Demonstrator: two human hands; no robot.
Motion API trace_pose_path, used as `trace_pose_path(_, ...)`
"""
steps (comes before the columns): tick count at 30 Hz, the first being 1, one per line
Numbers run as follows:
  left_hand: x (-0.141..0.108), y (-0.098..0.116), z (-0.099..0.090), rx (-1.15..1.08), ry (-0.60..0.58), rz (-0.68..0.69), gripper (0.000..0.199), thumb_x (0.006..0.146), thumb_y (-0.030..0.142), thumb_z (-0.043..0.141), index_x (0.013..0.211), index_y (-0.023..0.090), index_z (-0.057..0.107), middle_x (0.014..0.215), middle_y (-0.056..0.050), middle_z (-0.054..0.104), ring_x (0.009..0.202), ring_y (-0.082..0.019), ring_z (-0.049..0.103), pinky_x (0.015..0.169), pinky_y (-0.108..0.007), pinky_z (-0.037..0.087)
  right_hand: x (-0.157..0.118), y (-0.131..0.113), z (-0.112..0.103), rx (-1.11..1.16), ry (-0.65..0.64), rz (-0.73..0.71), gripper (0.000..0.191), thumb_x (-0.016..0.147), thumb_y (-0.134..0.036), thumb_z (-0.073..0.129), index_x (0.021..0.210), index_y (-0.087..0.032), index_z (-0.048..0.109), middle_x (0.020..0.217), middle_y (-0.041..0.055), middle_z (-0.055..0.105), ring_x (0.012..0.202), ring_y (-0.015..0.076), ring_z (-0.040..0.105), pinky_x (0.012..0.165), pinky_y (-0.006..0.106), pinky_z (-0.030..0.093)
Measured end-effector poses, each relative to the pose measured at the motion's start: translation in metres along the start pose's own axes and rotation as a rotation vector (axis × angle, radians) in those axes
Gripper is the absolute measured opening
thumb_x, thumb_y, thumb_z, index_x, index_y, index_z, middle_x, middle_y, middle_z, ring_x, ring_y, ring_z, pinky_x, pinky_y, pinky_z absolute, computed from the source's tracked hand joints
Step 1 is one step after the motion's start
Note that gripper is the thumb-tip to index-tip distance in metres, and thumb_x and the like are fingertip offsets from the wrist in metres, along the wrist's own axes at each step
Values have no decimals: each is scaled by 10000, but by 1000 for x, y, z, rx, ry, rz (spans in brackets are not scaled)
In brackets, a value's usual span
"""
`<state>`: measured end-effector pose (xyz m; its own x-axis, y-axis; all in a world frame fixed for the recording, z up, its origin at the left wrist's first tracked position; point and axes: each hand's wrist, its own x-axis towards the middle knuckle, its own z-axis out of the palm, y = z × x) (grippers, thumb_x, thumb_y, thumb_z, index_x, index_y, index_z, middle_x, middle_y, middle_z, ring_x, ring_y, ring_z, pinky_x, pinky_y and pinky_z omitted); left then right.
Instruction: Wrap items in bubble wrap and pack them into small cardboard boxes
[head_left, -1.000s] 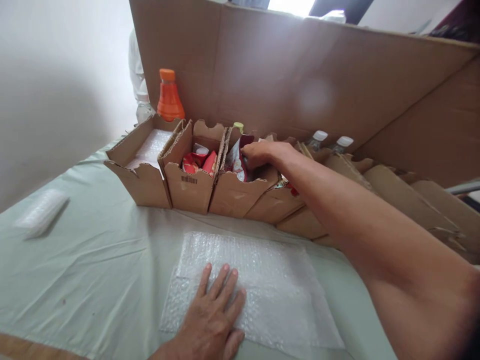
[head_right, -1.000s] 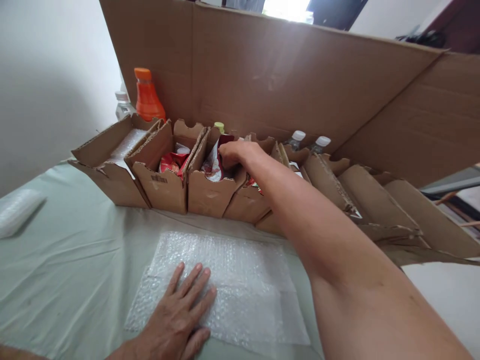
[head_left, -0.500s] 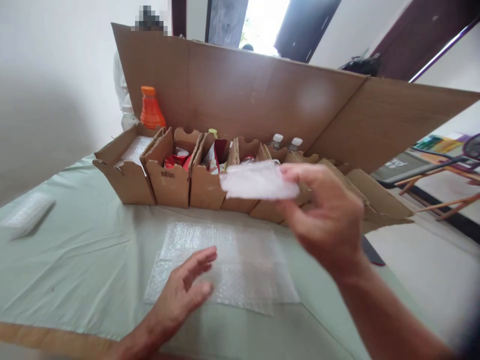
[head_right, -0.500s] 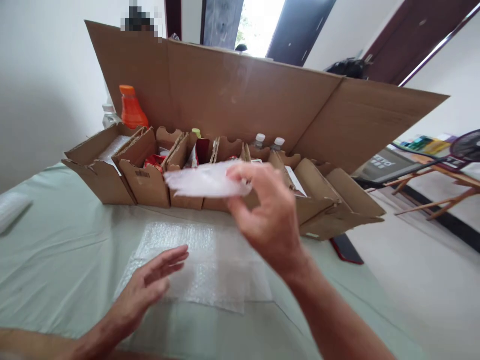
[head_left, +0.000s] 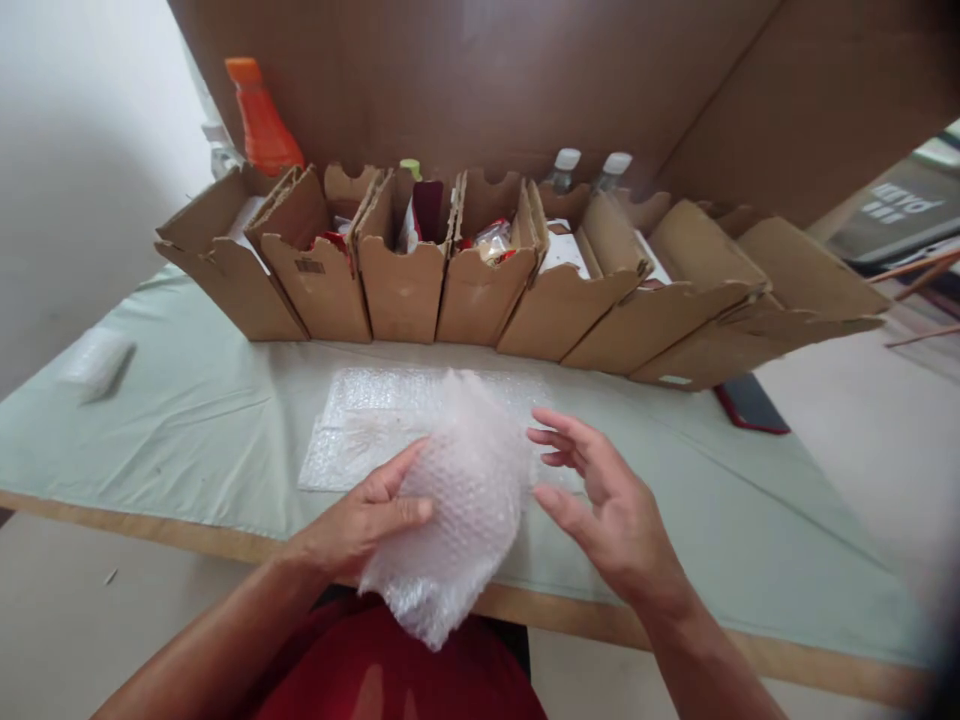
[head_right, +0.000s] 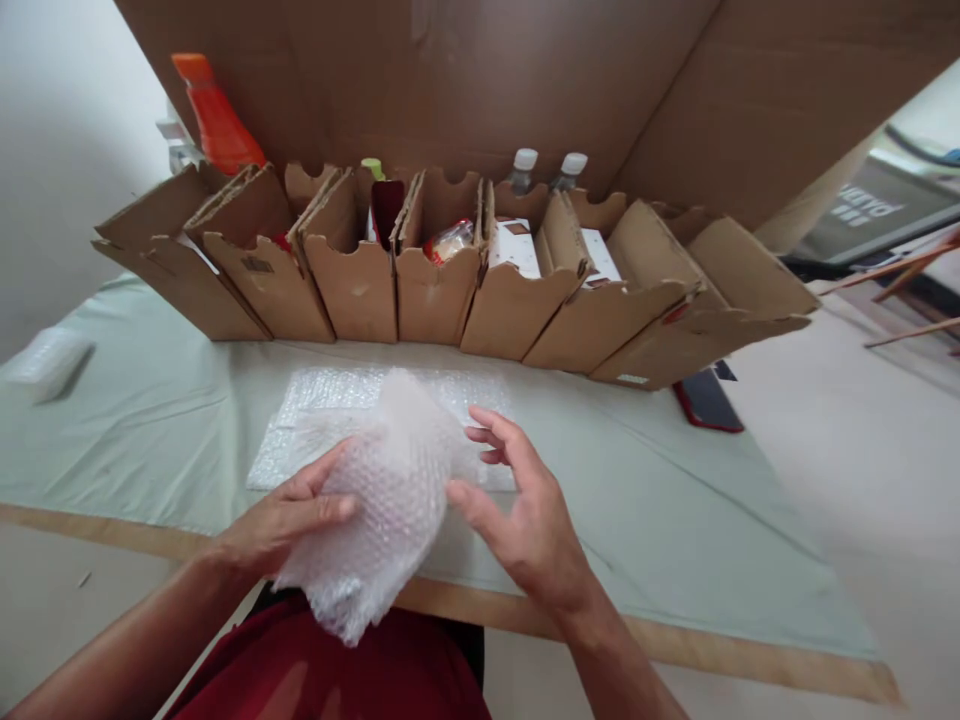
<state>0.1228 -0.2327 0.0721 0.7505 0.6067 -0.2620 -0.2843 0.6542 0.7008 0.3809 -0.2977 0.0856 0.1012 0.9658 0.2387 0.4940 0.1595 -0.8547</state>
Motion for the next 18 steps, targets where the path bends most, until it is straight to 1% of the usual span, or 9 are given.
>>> trace_pose_path(2, -5, 0, 7, 62, -127, -41, 607, 904, 275, 763, 1473, 343, 561, 1255, -38, 730, 1056, -201, 708, 891, -279, 530, 6, 12, -5, 209, -64, 172, 741, 871, -645, 701, 1490, -312, 465, 1531, 123, 520, 1351, 318, 555, 1009, 463, 534)
trace_pose_path(4, -8, 1, 13, 125, -234, -82, 587, 929, 288, 736, 1481, 364, 553, 1317, -26, 706, 1166, -220, 668, 977, -313, 498, 8, 19, -5, 416, -147, 290, 851, 804, -770, 680, 1487, -302, 485, 1519, 131, 535, 1378, 348, 530, 1019, 486, 534)
trace_pose_path(6, -9, 1, 16, 172, -293, -120, 568, 939, 302, 724, 1475, 386, 555, 1380, -10, 675, 1253, -232, 622, 1057, -349, 455, 6, 22, -4, 593, -226, 370, 906, 720, -822, 712, 1433, -284, 557, 1404, 139, 628, 1292, 364, 600, 953, 477, 569)
trace_pose_path(7, -9, 1, 15, 190, -305, -141, 563, 940, 309, 722, 1471, 392, 557, 1402, -6, 662, 1275, -235, 609, 1077, -361, 440, 5, 22, -5, 654, -235, 401, 889, 683, -802, 759, 1379, -272, 605, 1315, 139, 679, 1202, 358, 655, 891, 453, 591)
trace_pose_path(9, -9, -2, 8, 214, -322, -184, 574, 931, 326, 729, 1477, 365, 556, 1417, -30, 650, 1284, -248, 604, 1079, -371, 438, 2, 21, -8, 697, -152, 449, 741, 635, -668, 878, 1222, -256, 690, 1124, 108, 745, 987, 297, 723, 775, 377, 601)
trace_pose_path(11, -10, -4, -3, 223, -333, -236, 590, 915, 351, 742, 1475, 311, 561, 1364, -75, 677, 1224, -257, 642, 1027, -368, 472, 1, 20, -13, 669, 27, 467, 553, 631, -521, 932, 1065, -255, 716, 979, 55, 754, 810, 212, 709, 692, 302, 576)
trace_pose_path(13, -12, 1, -16, 268, -273, -271, 536, 898, 365, 756, 1406, 256, 622, 1243, -98, 726, 1085, -233, 697, 941, -338, 508, 3, 19, -16, 609, 170, 452, 459, 636, -452, 937, 977, -253, 703, 899, 13, 732, 718, 159, 663, 641, 261, 546)
trace_pose_path(15, -12, 16, -27, 379, -105, -244, 426, 877, 367, 771, 1273, 227, 699, 1101, -79, 759, 919, -183, 711, 844, -294, 519, 9, 19, -14, 518, 244, 414, 404, 665, -433, 910, 944, -247, 683, 848, -10, 695, 685, 139, 625, 615, 246, 518)
trace_pose_path(18, -1, 59, -40, 641, 175, -68, 372, 836, 373, 788, 1169, 220, 722, 925, -29, 744, 787, -150, 671, 739, -259, 499, 28, 22, -3, 385, 275, 357, 362, 706, -433, 859, 923, -233, 649, 828, -13, 668, 697, 139, 609, 633, 257, 501)
